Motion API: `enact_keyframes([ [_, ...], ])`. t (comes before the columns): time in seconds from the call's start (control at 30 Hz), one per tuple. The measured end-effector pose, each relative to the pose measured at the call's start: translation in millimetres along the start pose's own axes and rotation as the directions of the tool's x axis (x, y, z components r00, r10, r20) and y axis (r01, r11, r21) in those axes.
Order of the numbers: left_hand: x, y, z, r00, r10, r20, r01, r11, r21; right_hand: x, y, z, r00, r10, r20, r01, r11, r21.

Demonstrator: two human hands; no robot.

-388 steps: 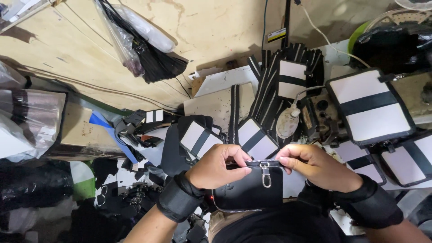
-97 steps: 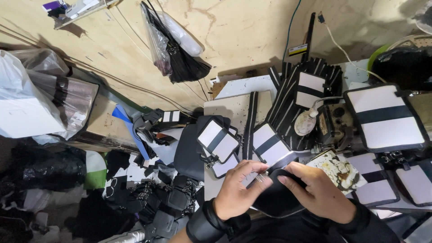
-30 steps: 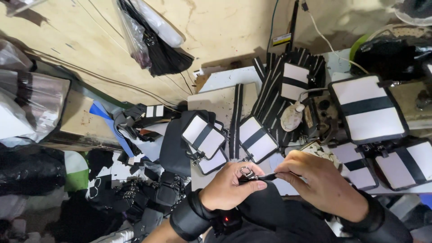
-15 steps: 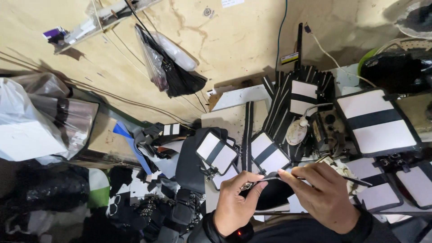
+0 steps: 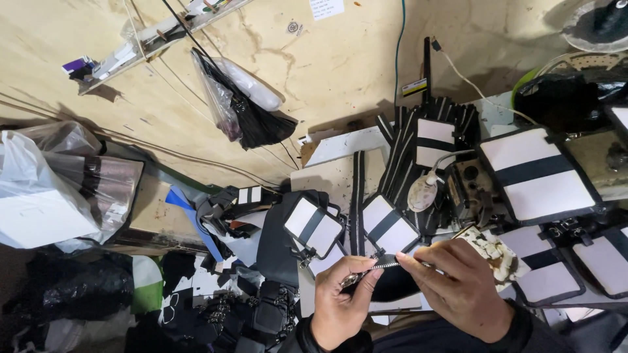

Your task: The person attaches zipper sliders to the zipper tapes of small black pouches. They thread the slider onto the zipper teeth, pull it along to seat it, zip and unzip the pouch to test the slider, then set the finished pouch aside and pick up the next one.

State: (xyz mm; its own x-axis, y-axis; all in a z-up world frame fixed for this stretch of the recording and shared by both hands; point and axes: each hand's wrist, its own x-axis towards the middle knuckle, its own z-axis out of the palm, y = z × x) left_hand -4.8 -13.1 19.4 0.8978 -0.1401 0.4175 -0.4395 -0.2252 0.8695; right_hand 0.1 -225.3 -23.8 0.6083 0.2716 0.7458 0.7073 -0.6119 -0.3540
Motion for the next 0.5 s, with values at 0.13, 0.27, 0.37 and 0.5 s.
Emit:
enact_keyframes([
  [0.13, 0, 0, 1, 1.0, 0.028, -0.004, -0.027, 1.0, 0.011, -1, -2, 2, 1.0, -0.025, 0.003, 0.025, 0.999, -0.042],
  [0.27, 2, 7, 2, 0.996, 0.088, -0.024, -0.088, 0.996, 0.017, -1, -2, 2, 0.998, -0.054, -0.009, 0.053, 0.995, -0.084],
  [0.37, 2, 8, 4, 0.993, 0.117, -0.032, -0.116, 0.993, 0.033, 4, -5, 0, 0.998, -0.062, -0.019, 0.06, 0.995, -0.083],
  [0.5, 0, 4, 6, 0.986, 0.162, -0.044, -0.159, 0.986, 0.058, -4, -6, 5, 0.999, -0.033, -0.004, 0.033, 0.998, -0.06],
])
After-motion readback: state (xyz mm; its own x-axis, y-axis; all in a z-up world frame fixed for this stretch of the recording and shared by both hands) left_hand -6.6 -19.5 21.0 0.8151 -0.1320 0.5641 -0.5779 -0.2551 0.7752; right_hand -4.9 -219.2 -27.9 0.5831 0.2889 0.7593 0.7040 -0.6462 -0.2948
